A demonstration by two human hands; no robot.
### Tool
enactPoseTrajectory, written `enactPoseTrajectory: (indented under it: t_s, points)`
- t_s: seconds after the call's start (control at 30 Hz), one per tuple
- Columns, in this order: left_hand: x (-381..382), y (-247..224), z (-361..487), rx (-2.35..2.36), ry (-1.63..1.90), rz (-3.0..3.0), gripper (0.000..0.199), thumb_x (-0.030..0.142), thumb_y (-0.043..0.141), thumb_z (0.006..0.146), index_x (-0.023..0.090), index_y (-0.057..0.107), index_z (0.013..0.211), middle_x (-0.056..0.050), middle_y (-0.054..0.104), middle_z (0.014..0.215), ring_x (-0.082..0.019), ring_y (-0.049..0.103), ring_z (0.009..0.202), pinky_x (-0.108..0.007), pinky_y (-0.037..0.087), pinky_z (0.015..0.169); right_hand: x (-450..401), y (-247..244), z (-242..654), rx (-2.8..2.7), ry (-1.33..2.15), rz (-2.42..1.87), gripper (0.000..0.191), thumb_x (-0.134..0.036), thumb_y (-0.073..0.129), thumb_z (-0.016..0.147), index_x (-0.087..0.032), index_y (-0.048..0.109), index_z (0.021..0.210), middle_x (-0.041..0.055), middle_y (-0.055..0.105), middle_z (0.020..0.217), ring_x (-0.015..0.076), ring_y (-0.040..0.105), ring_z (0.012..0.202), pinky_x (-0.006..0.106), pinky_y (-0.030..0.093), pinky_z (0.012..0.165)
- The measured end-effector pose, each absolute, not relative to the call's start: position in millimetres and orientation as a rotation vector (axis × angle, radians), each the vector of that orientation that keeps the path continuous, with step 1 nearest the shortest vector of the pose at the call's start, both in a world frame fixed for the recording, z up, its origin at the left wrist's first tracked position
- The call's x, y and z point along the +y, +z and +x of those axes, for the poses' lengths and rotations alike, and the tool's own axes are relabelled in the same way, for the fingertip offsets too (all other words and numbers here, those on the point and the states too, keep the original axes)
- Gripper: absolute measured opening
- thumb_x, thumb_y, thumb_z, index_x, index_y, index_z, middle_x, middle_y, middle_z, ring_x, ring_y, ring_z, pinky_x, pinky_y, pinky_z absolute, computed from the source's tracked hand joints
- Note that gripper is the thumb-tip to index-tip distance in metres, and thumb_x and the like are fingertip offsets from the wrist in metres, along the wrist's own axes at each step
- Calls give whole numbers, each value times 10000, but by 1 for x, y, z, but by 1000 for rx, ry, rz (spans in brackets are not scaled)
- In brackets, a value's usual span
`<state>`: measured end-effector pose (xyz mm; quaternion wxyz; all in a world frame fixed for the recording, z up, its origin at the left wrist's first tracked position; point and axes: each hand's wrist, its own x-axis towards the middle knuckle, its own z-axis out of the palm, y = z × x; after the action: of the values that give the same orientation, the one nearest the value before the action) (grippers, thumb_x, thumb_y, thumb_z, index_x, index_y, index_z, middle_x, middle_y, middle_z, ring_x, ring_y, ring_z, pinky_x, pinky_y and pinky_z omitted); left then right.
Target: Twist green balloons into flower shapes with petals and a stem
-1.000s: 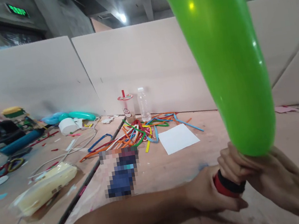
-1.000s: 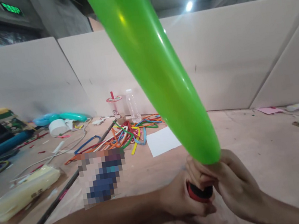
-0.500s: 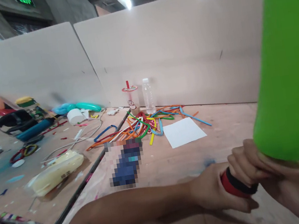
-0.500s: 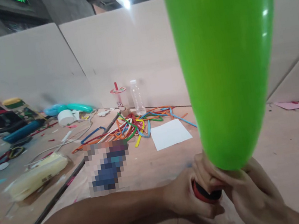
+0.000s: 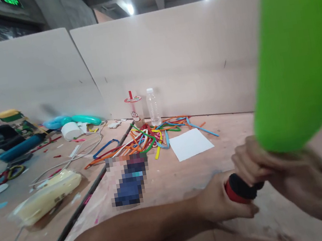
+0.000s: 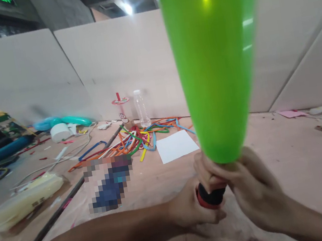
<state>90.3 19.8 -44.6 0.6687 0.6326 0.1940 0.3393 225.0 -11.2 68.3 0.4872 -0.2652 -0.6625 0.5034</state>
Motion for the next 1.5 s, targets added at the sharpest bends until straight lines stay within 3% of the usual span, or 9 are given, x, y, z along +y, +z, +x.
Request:
enactPoseTrajectory:
  t_s: [0.17,0.47,0.6,0.77,0.9,1.03,1.13,1.33,1.5]
  points:
    - [22,-43,94,384,781,1462,329,200,781,561,166,466,648,58,406,655,-61,342,598,-229,268,535,-4,29,219,-1473,1383,-539,400,-358,500,992,-223,406,627,-30,326,596,136,314,540,327,310,543]
    - [17,-40,85,458,774,1507,365,286,862,574,142,560,721,45,503,652,-71,409,605,-214,311,541,-23,116,224,-1368,1314,-480,382,-332,638,918,-237,452,599,-52,289,523,122,222,447,352,283,460]
    - [19,-45,87,460,763,1451,411,296,886,538,138,550,716,37,504,678,-77,410,626,-224,322,560,-15,75,217,-1518,1311,-548,405,-373,575,965,-227,427,618,-32,329,582,138,313,521,349,265,497]
    - [23,-45,89,382,725,1474,365,259,822,583,159,493,705,38,471,688,-72,398,612,-229,314,551,-9,29,210,-1462,1292,-535,406,-289,519,985,-215,380,611,-43,311,573,119,292,514,332,232,504]
    - [21,-38,86,392,714,1517,329,271,795,603,154,511,720,51,468,659,-62,387,586,-218,303,544,-18,73,208,-1383,1295,-535,420,-280,607,909,-218,363,573,-54,269,536,112,246,476,324,196,470]
    - [19,-34,83,435,777,1585,303,244,792,634,148,532,756,53,471,673,-63,386,608,-207,290,545,-31,119,212,-1374,1205,-541,433,-331,613,926,-234,382,572,-52,239,534,130,269,470,337,245,473]
    - [20,-37,83,423,768,1523,348,253,826,622,148,525,759,51,482,682,-63,393,608,-210,296,548,-27,103,217,-1548,1212,-556,378,-365,581,957,-230,443,633,-46,274,575,135,285,516,334,271,517]
    - [22,-36,84,402,691,1453,409,304,857,611,163,500,754,61,454,661,-67,381,588,-227,330,548,-6,40,217,-1611,1270,-584,425,-415,456,1009,-230,365,637,-38,336,587,137,325,530,317,283,529]
    - [25,-2,73,462,738,1676,358,365,802,699,161,532,814,49,463,702,-84,424,628,-227,348,587,-4,81,241,-1798,995,-680,360,-391,517,974,-229,504,652,51,588,792,215,539,771,379,427,756]
